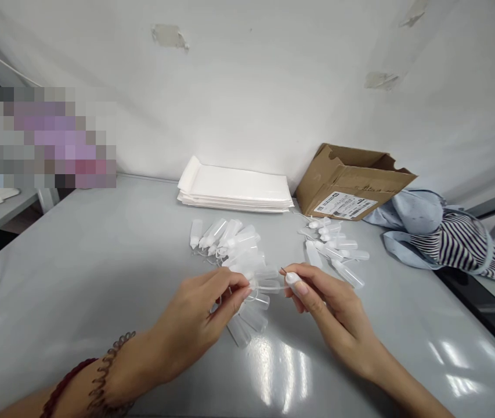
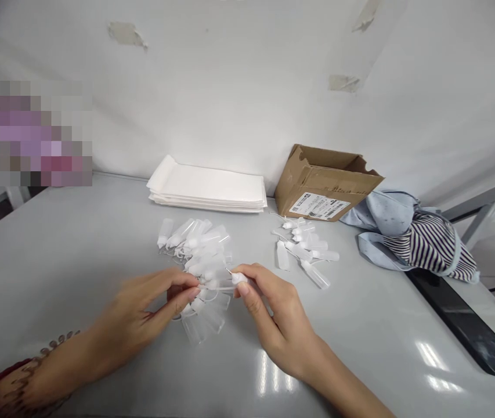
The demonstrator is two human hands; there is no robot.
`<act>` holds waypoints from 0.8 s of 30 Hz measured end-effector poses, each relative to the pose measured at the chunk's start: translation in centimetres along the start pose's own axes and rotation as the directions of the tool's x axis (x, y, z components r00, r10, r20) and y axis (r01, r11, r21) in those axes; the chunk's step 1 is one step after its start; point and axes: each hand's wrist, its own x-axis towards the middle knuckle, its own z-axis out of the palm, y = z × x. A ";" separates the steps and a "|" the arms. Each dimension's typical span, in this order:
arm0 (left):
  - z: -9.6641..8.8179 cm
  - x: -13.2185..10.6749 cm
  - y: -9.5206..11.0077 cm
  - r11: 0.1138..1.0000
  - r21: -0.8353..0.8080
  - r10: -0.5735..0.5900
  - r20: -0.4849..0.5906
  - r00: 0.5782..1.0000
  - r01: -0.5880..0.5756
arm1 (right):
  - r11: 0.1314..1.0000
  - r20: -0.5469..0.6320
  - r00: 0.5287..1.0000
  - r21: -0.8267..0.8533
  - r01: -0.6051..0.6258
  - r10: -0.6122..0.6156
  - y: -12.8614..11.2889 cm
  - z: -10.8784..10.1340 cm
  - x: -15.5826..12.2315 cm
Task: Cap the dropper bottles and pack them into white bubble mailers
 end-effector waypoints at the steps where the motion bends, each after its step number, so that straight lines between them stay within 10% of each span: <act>1: 0.0 0.0 0.1 1.000 0.002 0.000 0.005 1.000 0.000 | 1.000 0.018 1.000 0.003 0.012 -0.012 0.0 0.1 0.0; 24: 0.0 -0.5 0.1 0.999 -0.049 0.023 0.085 0.996 -0.019 | 0.994 0.181 0.978 -0.012 0.106 -0.102 0.0 1.0 -0.2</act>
